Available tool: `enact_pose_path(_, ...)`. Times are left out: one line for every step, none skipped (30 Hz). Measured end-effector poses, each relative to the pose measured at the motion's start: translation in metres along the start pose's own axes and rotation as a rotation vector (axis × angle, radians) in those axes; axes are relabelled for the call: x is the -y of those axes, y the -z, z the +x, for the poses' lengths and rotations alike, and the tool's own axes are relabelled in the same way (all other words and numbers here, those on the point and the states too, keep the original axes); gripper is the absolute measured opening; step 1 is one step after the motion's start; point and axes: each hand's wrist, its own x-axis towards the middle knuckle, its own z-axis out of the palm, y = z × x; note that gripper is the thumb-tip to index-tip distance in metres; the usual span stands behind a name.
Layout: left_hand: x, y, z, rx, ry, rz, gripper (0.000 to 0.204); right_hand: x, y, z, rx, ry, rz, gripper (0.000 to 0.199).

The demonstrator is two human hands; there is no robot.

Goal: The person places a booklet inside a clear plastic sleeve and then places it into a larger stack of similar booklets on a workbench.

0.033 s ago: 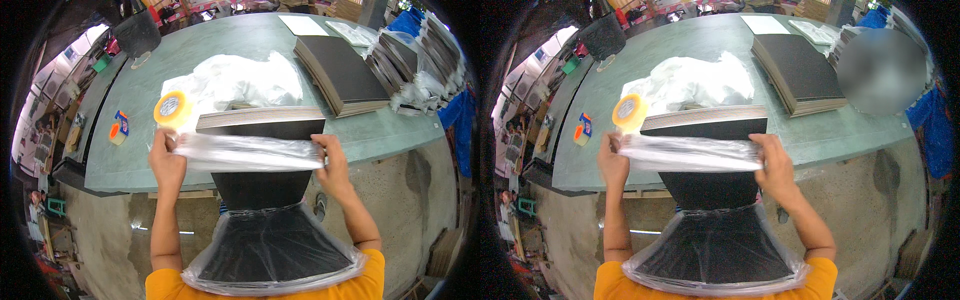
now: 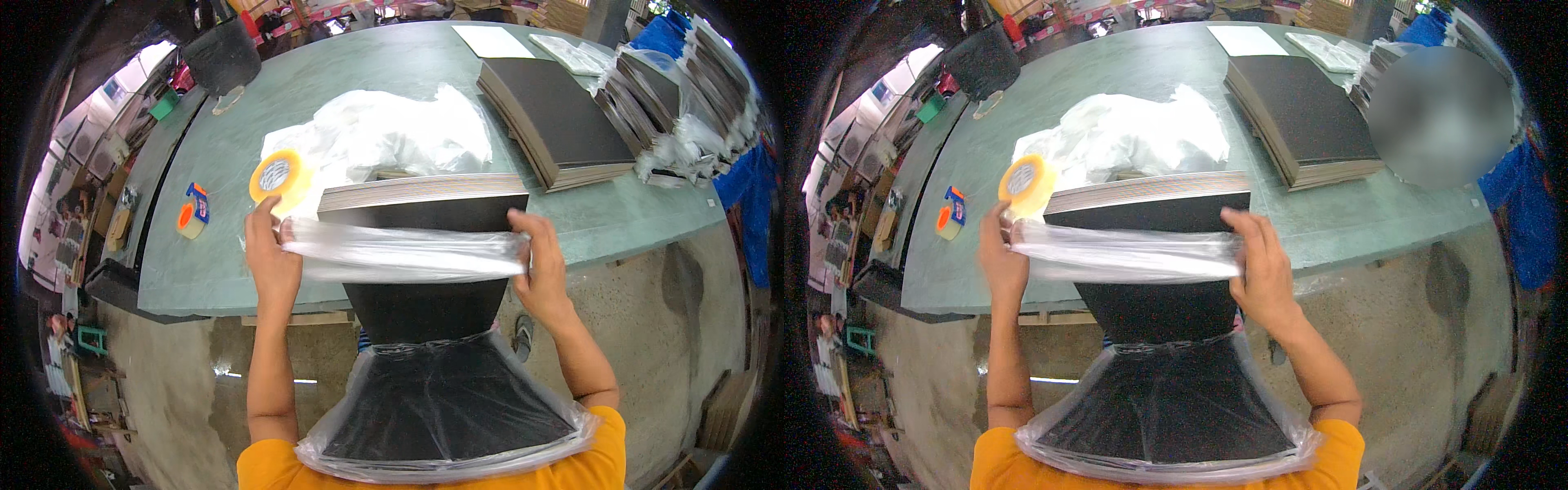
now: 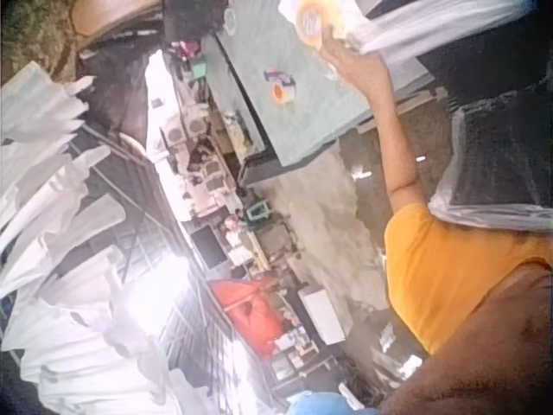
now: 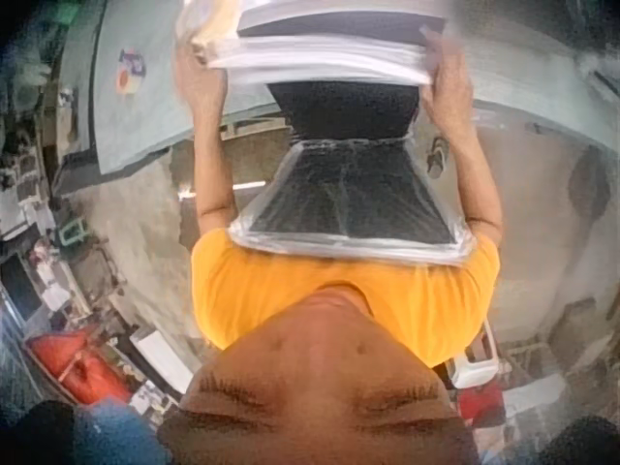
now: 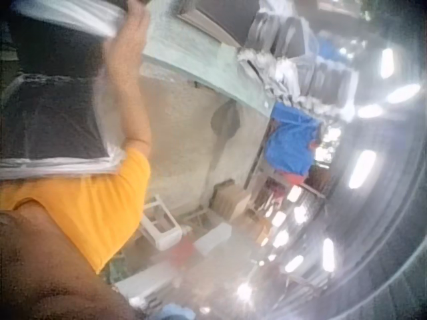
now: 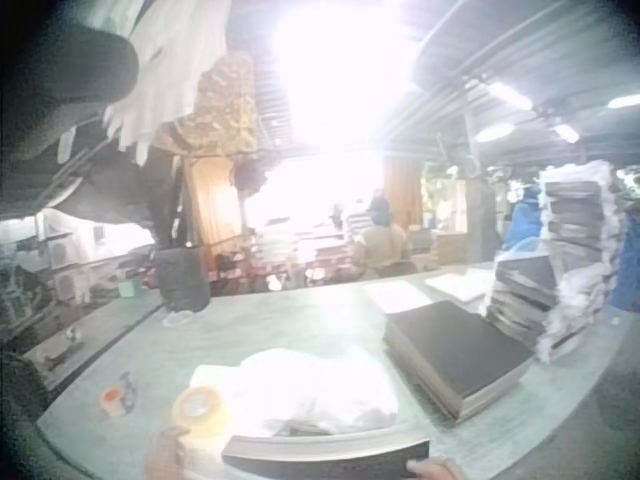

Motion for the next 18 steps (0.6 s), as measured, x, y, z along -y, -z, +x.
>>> enact_pose_path(0.002, -0.004, -0.001, -0.013, -0.120, -0.003, 0.051, -0.002, 0.002, 0.007, -0.019, 0.035, -0.099, 0.059)
enact_pose_path(0.003, -0.008, -0.002, -0.017, -0.240, -0.009, 0.060, -0.006, 0.005, 0.017, -0.035, 0.061, -0.201, 0.064)
enact_pose_path(-0.003, -0.005, -0.008, 0.218, -0.191, 0.035, 0.073, -0.009, 0.008, 0.022, -0.050, 0.087, -0.305, 0.069)
enact_pose_path(-0.001, -0.005, -0.013, 0.231, -0.229, 0.063, 0.074, -0.012, 0.009, 0.018, -0.027, 0.061, -0.291, 0.071)
enact_pose_path(0.005, -0.005, -0.017, 0.235, -0.261, 0.089, 0.074, -0.016, 0.009, 0.016, -0.001, 0.046, -0.276, 0.073)
enact_pose_path(0.009, -0.004, -0.021, 0.239, -0.292, 0.115, 0.074, -0.016, 0.010, 0.014, 0.025, 0.030, -0.262, 0.074)
enact_pose_path(0.010, -0.001, -0.024, 0.232, -0.297, 0.108, 0.069, -0.010, 0.014, 0.011, -0.033, 0.002, -0.219, 0.067)
enact_pose_path(0.009, 0.001, -0.024, 0.204, -0.325, 0.082, 0.068, -0.010, 0.018, 0.006, -0.064, 0.026, -0.150, 0.063)
enact_pose_path(0.008, 0.003, -0.023, 0.176, -0.353, 0.056, 0.067, -0.012, 0.022, 0.001, -0.095, 0.050, -0.080, 0.059)
enact_pose_path(0.006, 0.005, -0.022, 0.148, -0.380, 0.030, 0.066, -0.013, 0.025, -0.002, -0.127, 0.073, -0.010, 0.056)
enact_pose_path(0.003, 0.005, -0.021, 0.087, -0.402, 0.019, 0.055, -0.009, 0.029, -0.001, -0.195, 0.092, -0.016, 0.048)
enact_pose_path(0.001, 0.008, -0.019, 0.114, -0.392, -0.069, 0.051, -0.007, 0.036, -0.001, -0.132, -0.012, 0.131, 0.046)
enact_pose_path(0.001, 0.014, -0.016, 0.140, -0.382, -0.157, 0.047, -0.008, 0.044, -0.002, -0.070, -0.116, 0.277, 0.044)
enact_pose_path(0.002, 0.019, -0.012, 0.170, -0.376, -0.253, 0.043, -0.010, 0.052, -0.005, -0.014, -0.223, 0.415, 0.042)
enact_pose_path(0.007, 0.024, -0.009, 0.367, -0.128, -0.448, 0.031, -0.021, 0.061, -0.005, 0.165, -0.317, 0.677, 0.035)
enact_pose_path(0.021, 0.026, -0.007, 0.545, -0.056, -0.663, 0.032, -0.026, 0.063, -0.006, 0.268, -0.398, 0.938, 0.034)
enact_pose_path(0.037, 0.031, -0.008, 0.714, 0.022, -0.872, 0.033, -0.030, 0.061, -0.006, 0.374, -0.466, 1.206, 0.033)
enact_pose_path(0.046, 0.029, -0.011, 0.893, 0.098, -1.081, 0.035, -0.035, 0.059, -0.011, 0.466, -0.534, 1.472, 0.033)
